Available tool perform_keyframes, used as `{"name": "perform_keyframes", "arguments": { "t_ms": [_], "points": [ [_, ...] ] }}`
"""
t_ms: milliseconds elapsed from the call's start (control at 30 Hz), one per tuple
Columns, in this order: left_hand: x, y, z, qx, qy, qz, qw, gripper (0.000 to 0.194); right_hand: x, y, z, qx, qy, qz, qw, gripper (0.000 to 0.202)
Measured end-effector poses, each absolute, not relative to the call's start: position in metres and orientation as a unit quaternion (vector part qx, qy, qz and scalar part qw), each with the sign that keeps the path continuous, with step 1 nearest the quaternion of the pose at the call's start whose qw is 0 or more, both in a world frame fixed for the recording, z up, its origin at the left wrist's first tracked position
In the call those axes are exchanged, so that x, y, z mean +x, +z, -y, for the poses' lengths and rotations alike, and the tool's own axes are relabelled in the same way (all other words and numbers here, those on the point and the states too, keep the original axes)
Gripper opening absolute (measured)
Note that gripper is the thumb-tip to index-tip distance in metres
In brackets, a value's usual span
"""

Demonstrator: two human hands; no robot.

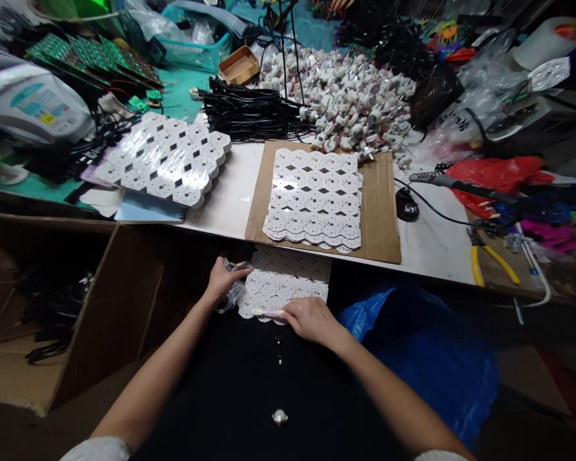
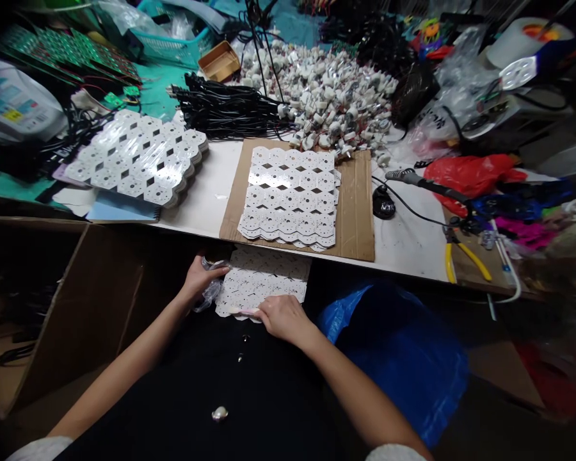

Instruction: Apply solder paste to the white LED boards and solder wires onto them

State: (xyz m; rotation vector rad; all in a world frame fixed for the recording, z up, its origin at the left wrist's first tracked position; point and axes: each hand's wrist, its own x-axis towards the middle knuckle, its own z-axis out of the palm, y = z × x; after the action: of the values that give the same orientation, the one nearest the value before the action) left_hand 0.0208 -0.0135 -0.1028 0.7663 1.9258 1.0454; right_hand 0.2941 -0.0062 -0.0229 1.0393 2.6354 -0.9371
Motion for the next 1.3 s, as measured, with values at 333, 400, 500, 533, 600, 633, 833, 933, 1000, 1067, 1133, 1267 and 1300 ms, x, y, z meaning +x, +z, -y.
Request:
{"name": "perform_keyframes", "arguments": {
  "t_ms": [333, 400, 500, 533, 600, 633, 833, 933, 1000, 1067, 1133, 1267, 1300],
  "points": [
    [0.02, -0.099, 0.013, 0.304, 0.399, -0.771, 0.393, 0.068, 0.268, -0.027, 0.006, 0.35, -0.343, -0.871, 0.035, 0.029],
    [0.017, -0.099, 0.012, 0.301, 0.393, -0.776, 0.391, 0.064, 0.284, -0.033, 0.001, 0.412, -0.368, -0.833, -0.019, 0.03],
    [0.011, -0.097, 0.008, 0.271, 0.415, -0.772, 0.398, 0.062, 0.327, -0.054, -0.007, 0.574, -0.361, -0.725, -0.119, 0.038],
    [0.009, -0.096, 0.007, 0.256, 0.424, -0.769, 0.404, 0.062, 0.343, -0.063, -0.008, 0.622, -0.364, -0.676, -0.152, 0.038],
    [0.007, -0.093, 0.004, 0.223, 0.437, -0.754, 0.437, 0.06, 0.369, -0.084, -0.007, 0.692, -0.419, -0.543, -0.226, 0.035],
    [0.007, -0.091, 0.002, 0.207, 0.444, -0.742, 0.457, 0.057, 0.377, -0.095, -0.005, 0.708, -0.459, -0.474, -0.252, 0.035],
    [0.016, -0.085, -0.01, 0.181, 0.482, -0.701, 0.493, 0.063, 0.355, -0.126, -0.003, 0.695, -0.486, -0.375, -0.375, 0.049],
    [0.02, -0.085, -0.014, 0.204, 0.48, -0.7, 0.488, 0.073, 0.336, -0.122, -0.007, 0.693, -0.462, -0.38, -0.402, 0.037],
    [0.02, -0.085, -0.015, 0.216, 0.464, -0.703, 0.493, 0.071, 0.331, -0.119, -0.008, 0.693, -0.449, -0.383, -0.414, 0.03],
    [0.019, -0.085, -0.015, 0.229, 0.444, -0.715, 0.489, 0.067, 0.33, -0.116, -0.008, 0.698, -0.439, -0.382, -0.417, 0.026],
    [0.018, -0.085, -0.015, 0.239, 0.432, -0.731, 0.471, 0.065, 0.331, -0.113, -0.006, 0.708, -0.428, -0.375, -0.418, 0.026],
    [0.019, -0.085, -0.014, 0.248, 0.416, -0.756, 0.44, 0.067, 0.331, -0.109, 0.0, 0.718, -0.42, -0.355, -0.426, 0.035],
    [0.019, -0.086, -0.014, 0.251, 0.411, -0.763, 0.431, 0.066, 0.33, -0.107, 0.001, 0.715, -0.428, -0.351, -0.427, 0.038]
  ]
}}
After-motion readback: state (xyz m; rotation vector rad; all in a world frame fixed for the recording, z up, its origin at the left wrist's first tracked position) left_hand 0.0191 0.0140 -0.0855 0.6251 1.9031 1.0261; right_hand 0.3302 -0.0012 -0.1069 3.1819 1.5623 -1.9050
